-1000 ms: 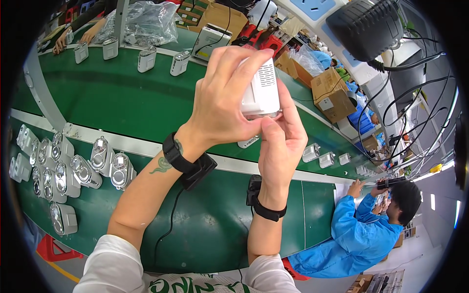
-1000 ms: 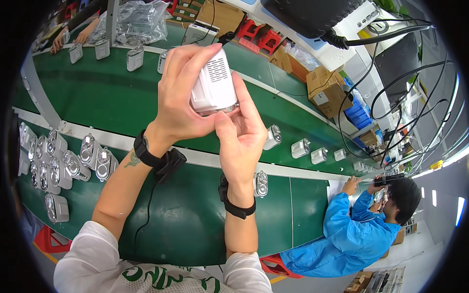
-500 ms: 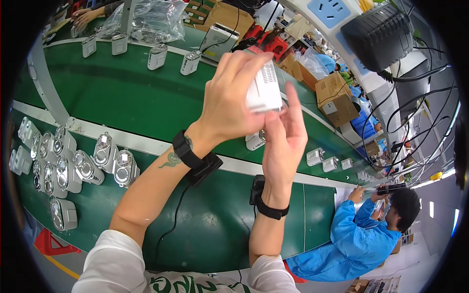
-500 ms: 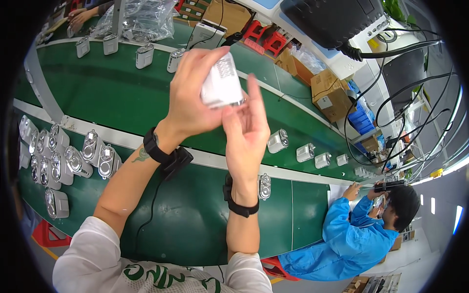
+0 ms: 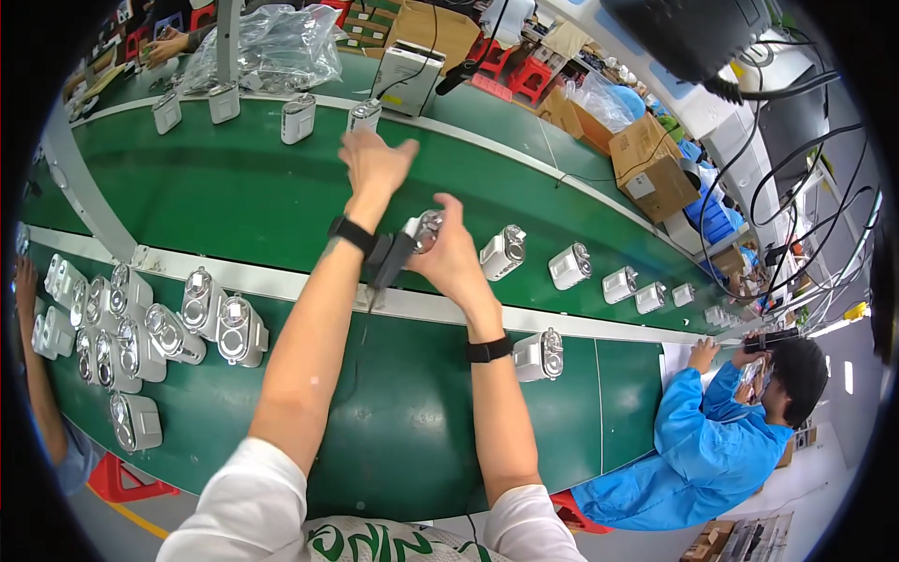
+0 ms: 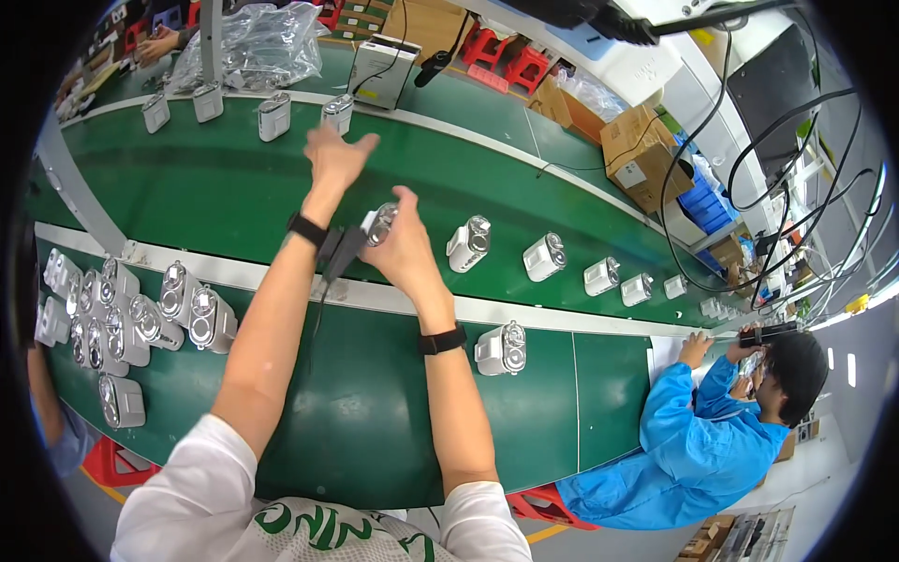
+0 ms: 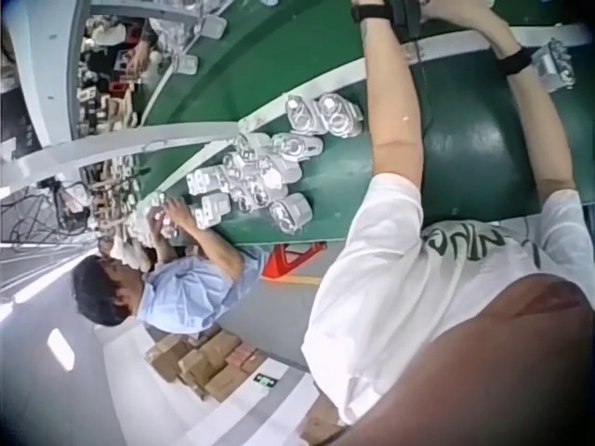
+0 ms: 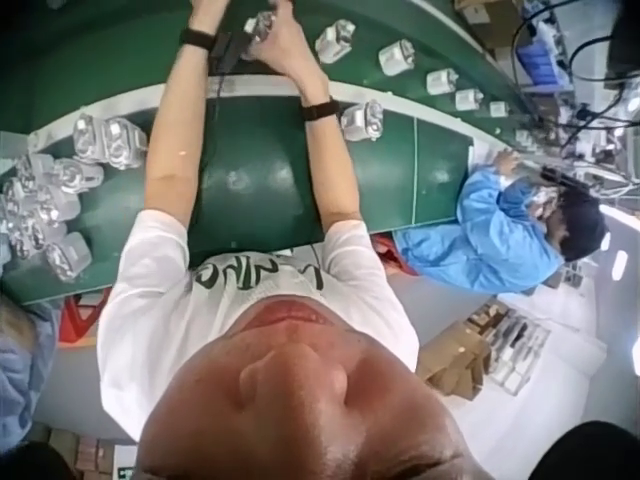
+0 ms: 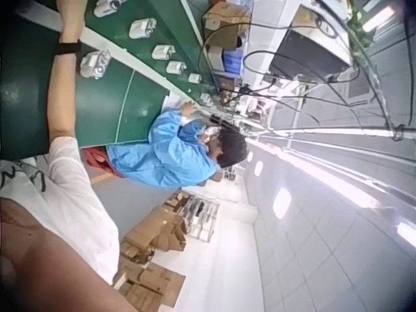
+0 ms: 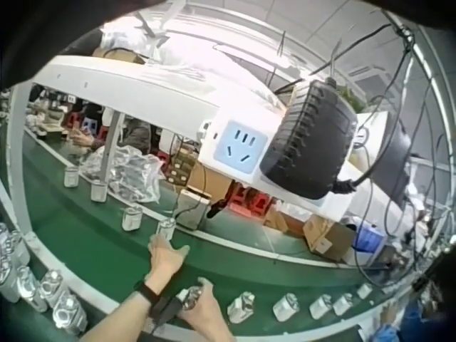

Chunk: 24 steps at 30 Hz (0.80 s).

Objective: The person picks up a white device from the conveyor belt, turns it over, and presses a small metal component into its base. They repeat this process for several devices, placing each completed unit back onto the belt.

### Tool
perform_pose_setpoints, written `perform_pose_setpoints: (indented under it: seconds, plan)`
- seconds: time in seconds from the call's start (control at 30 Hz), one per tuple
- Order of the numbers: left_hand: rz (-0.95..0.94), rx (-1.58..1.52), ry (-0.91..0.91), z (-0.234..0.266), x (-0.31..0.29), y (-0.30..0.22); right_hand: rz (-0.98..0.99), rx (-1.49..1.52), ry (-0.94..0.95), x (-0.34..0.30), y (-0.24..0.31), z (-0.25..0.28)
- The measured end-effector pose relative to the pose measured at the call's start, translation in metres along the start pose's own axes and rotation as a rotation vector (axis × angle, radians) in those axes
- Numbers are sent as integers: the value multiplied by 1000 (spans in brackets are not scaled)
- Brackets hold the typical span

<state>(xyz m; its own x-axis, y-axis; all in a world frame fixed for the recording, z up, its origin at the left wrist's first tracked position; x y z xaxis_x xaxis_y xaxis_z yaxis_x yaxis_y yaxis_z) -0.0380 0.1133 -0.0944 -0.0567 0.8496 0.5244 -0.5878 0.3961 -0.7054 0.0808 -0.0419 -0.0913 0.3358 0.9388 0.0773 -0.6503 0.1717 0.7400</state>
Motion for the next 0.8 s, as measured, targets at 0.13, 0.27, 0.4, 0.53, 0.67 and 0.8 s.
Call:
perform_pose_setpoints:
  seconds: [0.13, 0.27, 0.4, 0.53, 0.67, 0.8]
  plan:
    - [-146, 86, -365, -37, 43, 45, 30, 77, 100, 13, -19, -18]
    - [-82, -141, -197, -74, 83, 98, 82, 66, 92, 15, -23, -11]
    - [-39, -295, -152, -89, 70, 72, 111, 36, 13, 17, -23, 17]
    - [-235, -520, -213, -49, 49, 12, 228, 129, -198, 9, 3, 62]
    - [-579, -805, -106, 15, 4, -85, 186, 408, -307, -7, 25, 92]
    - [-859, -669, 3, 65, -47, -149, 206, 599, -388, -28, 42, 104]
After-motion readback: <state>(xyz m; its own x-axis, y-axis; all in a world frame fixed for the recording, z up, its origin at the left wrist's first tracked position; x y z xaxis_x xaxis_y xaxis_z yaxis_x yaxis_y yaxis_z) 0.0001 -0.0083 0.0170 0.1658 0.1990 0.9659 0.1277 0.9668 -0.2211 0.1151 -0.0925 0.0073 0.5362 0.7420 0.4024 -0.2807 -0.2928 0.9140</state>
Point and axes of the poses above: each hand's wrist, its own x-axis towards the middle knuckle, its own z-axis out of the back of the hand, y = z × x, the point moved 6 cm from there along x, towards the middle knuckle, and after that the axes turned 15 degrees about -z, right-handed, at the moved point
